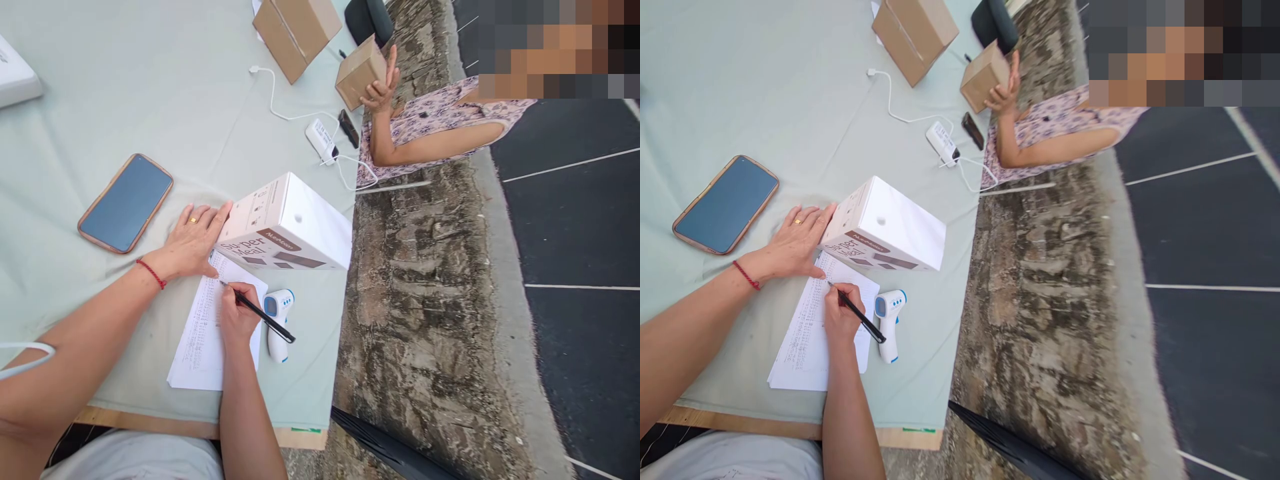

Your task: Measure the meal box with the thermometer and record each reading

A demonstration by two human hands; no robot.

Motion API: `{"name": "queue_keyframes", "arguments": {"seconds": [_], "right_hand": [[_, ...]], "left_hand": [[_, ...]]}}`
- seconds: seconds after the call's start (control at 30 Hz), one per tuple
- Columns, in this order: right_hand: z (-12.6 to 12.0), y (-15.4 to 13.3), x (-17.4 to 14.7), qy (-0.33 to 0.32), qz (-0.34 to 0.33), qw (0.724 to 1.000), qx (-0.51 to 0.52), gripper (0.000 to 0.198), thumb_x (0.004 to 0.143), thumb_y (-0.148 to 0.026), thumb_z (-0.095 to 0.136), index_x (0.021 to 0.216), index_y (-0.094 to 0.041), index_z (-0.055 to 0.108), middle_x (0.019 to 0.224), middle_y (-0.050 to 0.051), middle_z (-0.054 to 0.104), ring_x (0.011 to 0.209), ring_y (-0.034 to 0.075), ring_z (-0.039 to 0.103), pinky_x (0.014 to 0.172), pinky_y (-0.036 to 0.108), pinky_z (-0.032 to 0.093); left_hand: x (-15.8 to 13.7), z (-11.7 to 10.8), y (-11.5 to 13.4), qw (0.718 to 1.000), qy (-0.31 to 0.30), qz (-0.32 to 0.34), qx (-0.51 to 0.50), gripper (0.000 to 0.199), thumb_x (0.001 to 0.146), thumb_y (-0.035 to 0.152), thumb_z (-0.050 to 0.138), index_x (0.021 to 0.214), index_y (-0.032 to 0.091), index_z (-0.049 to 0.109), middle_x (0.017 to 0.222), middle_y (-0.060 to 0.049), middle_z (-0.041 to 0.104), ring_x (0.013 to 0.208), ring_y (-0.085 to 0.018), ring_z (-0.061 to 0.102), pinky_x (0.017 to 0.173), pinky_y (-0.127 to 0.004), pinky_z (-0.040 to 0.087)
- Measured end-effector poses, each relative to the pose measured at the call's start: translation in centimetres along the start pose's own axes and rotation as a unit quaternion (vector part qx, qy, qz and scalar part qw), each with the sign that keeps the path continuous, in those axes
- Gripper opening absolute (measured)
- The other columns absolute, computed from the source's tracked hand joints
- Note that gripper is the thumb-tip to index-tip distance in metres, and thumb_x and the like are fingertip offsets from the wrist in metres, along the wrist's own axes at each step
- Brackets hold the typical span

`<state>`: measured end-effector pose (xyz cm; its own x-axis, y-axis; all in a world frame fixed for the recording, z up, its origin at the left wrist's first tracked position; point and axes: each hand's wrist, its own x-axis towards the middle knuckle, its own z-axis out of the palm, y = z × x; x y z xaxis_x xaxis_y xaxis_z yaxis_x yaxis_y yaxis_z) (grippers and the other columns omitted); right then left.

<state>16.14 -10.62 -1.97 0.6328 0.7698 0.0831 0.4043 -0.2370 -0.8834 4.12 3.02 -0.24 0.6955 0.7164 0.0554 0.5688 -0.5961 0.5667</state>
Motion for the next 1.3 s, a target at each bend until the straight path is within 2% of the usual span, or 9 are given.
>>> {"name": "queue_keyframes", "arguments": {"seconds": [0.43,0.73,0.9,1.07,1.3], "right_hand": [[-0.1,0.29,0.08,-0.011,0.001,1.0,-0.006,0.012,0.072,-0.031,0.055,0.068,-0.02,0.057,0.06,-0.003,0.056,0.058,0.013,0.049,0.056,0.026,0.041],[-0.09,0.18,0.06,0.015,0.013,1.0,0.014,0.013,0.07,-0.032,0.057,0.068,-0.02,0.059,0.061,-0.003,0.058,0.057,0.013,0.051,0.056,0.026,0.042],[-0.01,0.1,0.04,0.004,0.001,1.0,0.012,0.013,0.07,-0.032,0.056,0.068,-0.02,0.057,0.059,-0.004,0.055,0.057,0.013,0.048,0.056,0.026,0.04],[-0.01,0.18,-0.04,0.029,0.002,0.999,0.014,0.013,0.071,-0.032,0.056,0.067,-0.02,0.057,0.061,-0.003,0.057,0.059,0.013,0.05,0.058,0.026,0.042],[-0.01,-0.02,-0.05,0.021,0.019,0.999,0.025,0.012,0.07,-0.031,0.057,0.067,-0.019,0.058,0.06,-0.004,0.056,0.058,0.012,0.049,0.057,0.025,0.041]], "left_hand": [[0.04,0.42,-0.36,1.0,0.015,0.013,-0.012,0.137,0.062,0.048,0.082,0.155,0.018,-0.015,0.152,-0.019,0.035,0.146,-0.041,0.023,0.12,-0.055,0.006],[0.08,0.16,-0.09,1.0,0.007,0.007,-0.005,0.139,0.059,0.045,0.083,0.155,0.017,-0.014,0.152,-0.02,0.035,0.146,-0.041,0.023,0.12,-0.055,0.007],[0.07,0.38,-0.27,1.0,0.014,0.011,-0.002,0.14,0.059,0.046,0.083,0.154,0.017,-0.016,0.151,-0.02,0.036,0.145,-0.041,0.024,0.12,-0.055,0.008],[0.07,0.63,-0.47,1.0,0.02,0.016,-0.003,0.14,0.062,0.049,0.082,0.154,0.017,-0.017,0.152,-0.02,0.034,0.145,-0.041,0.024,0.12,-0.054,0.006],[0.1,0.41,-0.24,1.0,0.014,0.01,-0.002,0.138,0.061,0.046,0.083,0.155,0.015,-0.013,0.151,-0.02,0.036,0.145,-0.041,0.024,0.12,-0.055,0.006]]}}
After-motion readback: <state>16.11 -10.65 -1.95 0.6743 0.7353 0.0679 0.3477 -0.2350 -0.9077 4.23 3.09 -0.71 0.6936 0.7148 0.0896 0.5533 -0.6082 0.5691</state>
